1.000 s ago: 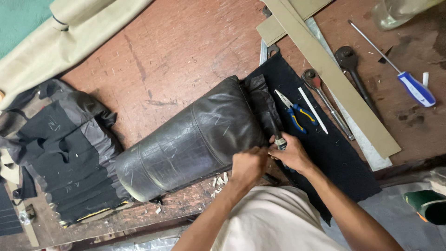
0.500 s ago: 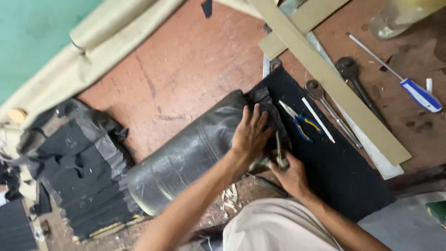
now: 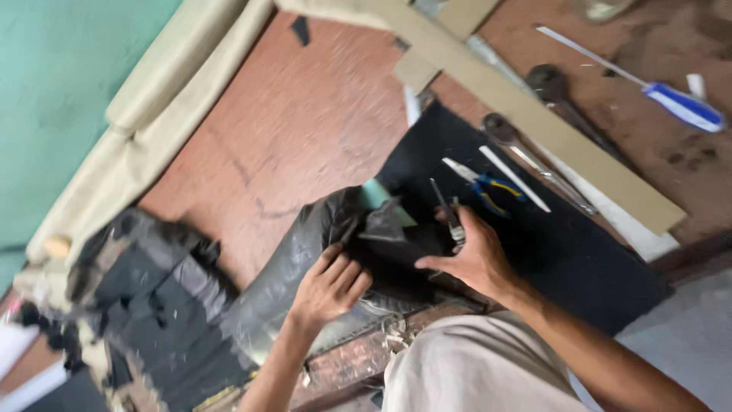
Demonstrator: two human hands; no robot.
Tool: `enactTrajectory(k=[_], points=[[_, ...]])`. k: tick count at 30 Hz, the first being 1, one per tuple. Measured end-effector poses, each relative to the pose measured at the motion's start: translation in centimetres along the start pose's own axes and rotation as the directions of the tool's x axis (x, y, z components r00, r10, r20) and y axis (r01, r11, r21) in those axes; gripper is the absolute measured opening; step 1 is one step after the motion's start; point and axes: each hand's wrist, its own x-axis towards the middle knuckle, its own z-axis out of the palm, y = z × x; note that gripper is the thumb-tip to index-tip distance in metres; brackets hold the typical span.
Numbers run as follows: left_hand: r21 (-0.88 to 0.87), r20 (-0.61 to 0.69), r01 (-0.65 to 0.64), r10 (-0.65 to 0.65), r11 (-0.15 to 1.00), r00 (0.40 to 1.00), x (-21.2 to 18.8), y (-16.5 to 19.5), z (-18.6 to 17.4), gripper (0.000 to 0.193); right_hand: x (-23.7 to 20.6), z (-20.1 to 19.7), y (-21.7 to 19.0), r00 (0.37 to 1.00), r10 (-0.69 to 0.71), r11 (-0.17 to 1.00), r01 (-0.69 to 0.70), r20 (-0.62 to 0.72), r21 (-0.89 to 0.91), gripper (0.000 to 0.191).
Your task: The person uses pliers, a knife, and scissors to cut and remove the black leather cover from a cylindrical foam seat cushion. They pull away the cover, trim along seams, and separate the material from the foam, leaving the exposed foam on the workbench.
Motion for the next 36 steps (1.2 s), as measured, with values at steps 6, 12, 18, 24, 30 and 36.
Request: enactTrajectory(k=[6, 12, 18, 24, 30, 36], points=[[0.046, -0.151, 0.188, -0.179, 0.981, 0.972, -4.3, 1.3, -4.3, 0.013, 2.0, 3.4, -1.7, 0.932, 0.179, 0.949, -0.248, 0.314, 0.196, 0.030], [0.003, -0.242, 0.389, -0.377, 0.921, 0.894, -7.9, 1.9, -8.0, 0.014, 1.1, 5.8, -1.4, 0.900, 0.114, 0.749, -0.356, 0.421, 0.558, 0.016], [0.006, -0.334, 0.427, -0.400, 0.904, 0.853, -9.6, 4.1, -7.8, 0.016, 0.0, 4.5, -3.9, 0.873, 0.201, 0.756, -0.427, 0.445, 0.496, 0.020], [0.010, -0.329, 0.430, -0.404, 0.903, 0.854, -9.6, 6.6, -7.2, 0.015, -1.6, 1.7, -10.5, 0.977, -0.088, 0.985, 0.057, 0.194, 0.161, 0.053], [-0.031, -0.134, 0.411, -0.411, 0.911, 0.902, -7.6, 6.7, -8.7, 0.030, -2.7, 3.5, -12.4, 0.949, -0.280, 0.959, 0.269, 0.143, 0.090, 0.024], [-0.139, 0.144, 0.423, -0.405, 0.895, 0.903, -3.9, 6.9, -9.6, 0.055, -4.9, 4.6, -10.5, 0.967, -0.119, 0.971, 0.066, 0.224, 0.231, 0.019]])
